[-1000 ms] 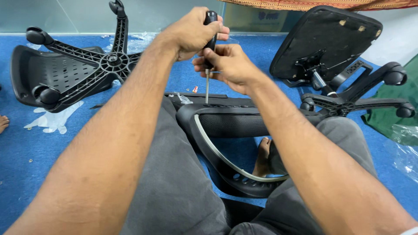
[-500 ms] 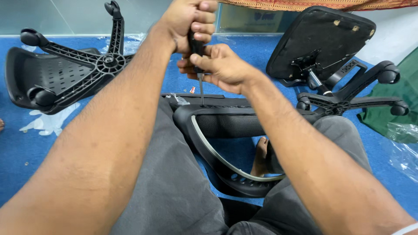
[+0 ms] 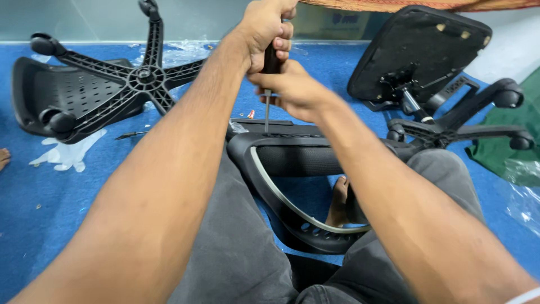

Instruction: The person uses a screwdriver to attach a chair armrest to a chair seat. They tighten multiple screws on both sides of the armrest to secure it to the seat.

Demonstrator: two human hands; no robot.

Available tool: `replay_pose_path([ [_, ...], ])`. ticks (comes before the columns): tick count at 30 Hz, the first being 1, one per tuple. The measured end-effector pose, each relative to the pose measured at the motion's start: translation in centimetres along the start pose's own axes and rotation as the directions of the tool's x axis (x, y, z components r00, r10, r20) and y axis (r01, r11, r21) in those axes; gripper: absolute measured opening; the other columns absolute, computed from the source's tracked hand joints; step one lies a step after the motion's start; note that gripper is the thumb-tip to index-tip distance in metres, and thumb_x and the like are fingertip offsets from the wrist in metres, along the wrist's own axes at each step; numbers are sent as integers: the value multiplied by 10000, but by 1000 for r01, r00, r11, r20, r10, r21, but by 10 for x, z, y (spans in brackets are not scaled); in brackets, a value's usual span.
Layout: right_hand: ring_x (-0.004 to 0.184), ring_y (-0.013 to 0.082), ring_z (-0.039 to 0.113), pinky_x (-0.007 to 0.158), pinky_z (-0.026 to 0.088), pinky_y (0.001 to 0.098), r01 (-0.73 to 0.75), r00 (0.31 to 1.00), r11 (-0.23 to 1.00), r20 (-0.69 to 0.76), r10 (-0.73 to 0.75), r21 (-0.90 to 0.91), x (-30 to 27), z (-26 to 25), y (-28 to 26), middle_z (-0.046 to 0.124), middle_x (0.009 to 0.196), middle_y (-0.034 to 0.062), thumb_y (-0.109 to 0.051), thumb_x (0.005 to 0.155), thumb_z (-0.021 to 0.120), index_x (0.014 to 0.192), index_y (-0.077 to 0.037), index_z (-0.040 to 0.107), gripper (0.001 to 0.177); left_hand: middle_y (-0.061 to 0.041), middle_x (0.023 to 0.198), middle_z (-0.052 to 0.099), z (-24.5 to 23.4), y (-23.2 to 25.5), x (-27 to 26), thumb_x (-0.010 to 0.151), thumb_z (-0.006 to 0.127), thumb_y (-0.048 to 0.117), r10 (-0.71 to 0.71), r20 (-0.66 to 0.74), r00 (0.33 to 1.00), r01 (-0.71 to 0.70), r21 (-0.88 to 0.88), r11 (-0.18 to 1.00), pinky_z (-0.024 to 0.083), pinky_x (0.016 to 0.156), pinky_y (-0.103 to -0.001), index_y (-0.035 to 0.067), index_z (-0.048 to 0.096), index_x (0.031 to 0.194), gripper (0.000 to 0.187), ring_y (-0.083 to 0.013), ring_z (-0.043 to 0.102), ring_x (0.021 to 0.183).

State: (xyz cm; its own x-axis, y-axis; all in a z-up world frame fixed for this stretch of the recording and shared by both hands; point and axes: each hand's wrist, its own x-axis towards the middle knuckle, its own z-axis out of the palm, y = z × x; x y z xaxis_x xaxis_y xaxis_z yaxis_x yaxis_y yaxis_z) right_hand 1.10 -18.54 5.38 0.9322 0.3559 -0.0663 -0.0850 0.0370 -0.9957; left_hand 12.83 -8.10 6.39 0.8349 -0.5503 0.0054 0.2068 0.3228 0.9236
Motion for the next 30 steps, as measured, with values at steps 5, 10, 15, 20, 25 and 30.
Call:
replay_pose_path([
  [5, 998, 201, 773, 913, 655, 341, -15, 991, 983, 133, -9, 184, -4, -19, 9, 743, 1080, 137, -180, 901, 735, 1131, 25, 676, 313, 66, 565, 405, -18, 13, -21, 1047, 612, 304, -16, 279, 960, 55, -134, 989, 399, 532, -267, 145, 585, 901, 217, -73, 426, 506],
  [10, 851, 227, 743, 792, 637, 371, -100, 946, 956, -324, 5, -276, -1, 2, 27, 743, 978, 193, -171, 879, 840, 1019, 125, 709, 353, 48, 584, 566, -3, 7, -11, 974, 681, 328, 149, -245, 958, -79, 274, 958, 513, 481, -277, 136, 571, 802, 280, -77, 581, 495],
  [15, 853, 245, 722, 795, 631, 386, -42, 986, 998, -157, 49, 50, -13, 16, 44, 732, 1010, 193, -156, 912, 772, 1105, 107, 644, 351, 58, 537, 440, -4, -11, 8, 976, 540, 289, 118, -260, 958, -116, 23, 993, 400, 429, -282, 148, 557, 740, 275, -73, 427, 436],
  [20, 1016, 212, 775, 939, 631, 356, 87, 992, 921, 52, -116, 379, -12, -12, 26, 761, 1130, 153, -144, 884, 711, 1224, 79, 627, 415, 94, 569, 346, -23, -2, -3, 1063, 632, 402, -5, 346, 938, 94, -242, 966, 310, 483, -270, 189, 503, 742, 406, -66, 337, 472],
  [25, 903, 194, 754, 858, 644, 350, 140, 982, 990, -129, -135, 27, -13, -19, 29, 765, 1015, 127, -156, 854, 804, 1114, 31, 710, 334, 76, 595, 569, -4, -4, -15, 1025, 641, 470, 132, -108, 985, -117, 138, 984, 467, 496, -259, 158, 644, 764, 408, -60, 550, 495],
  [30, 860, 242, 723, 764, 571, 368, 35, 932, 977, -345, -108, -212, -3, -4, 36, 722, 930, 170, -84, 889, 833, 955, 92, 627, 279, 39, 531, 596, 22, -8, -7, 982, 548, 485, 196, -471, 860, -35, 328, 944, 431, 413, -263, 127, 601, 673, 476, -75, 552, 431],
])
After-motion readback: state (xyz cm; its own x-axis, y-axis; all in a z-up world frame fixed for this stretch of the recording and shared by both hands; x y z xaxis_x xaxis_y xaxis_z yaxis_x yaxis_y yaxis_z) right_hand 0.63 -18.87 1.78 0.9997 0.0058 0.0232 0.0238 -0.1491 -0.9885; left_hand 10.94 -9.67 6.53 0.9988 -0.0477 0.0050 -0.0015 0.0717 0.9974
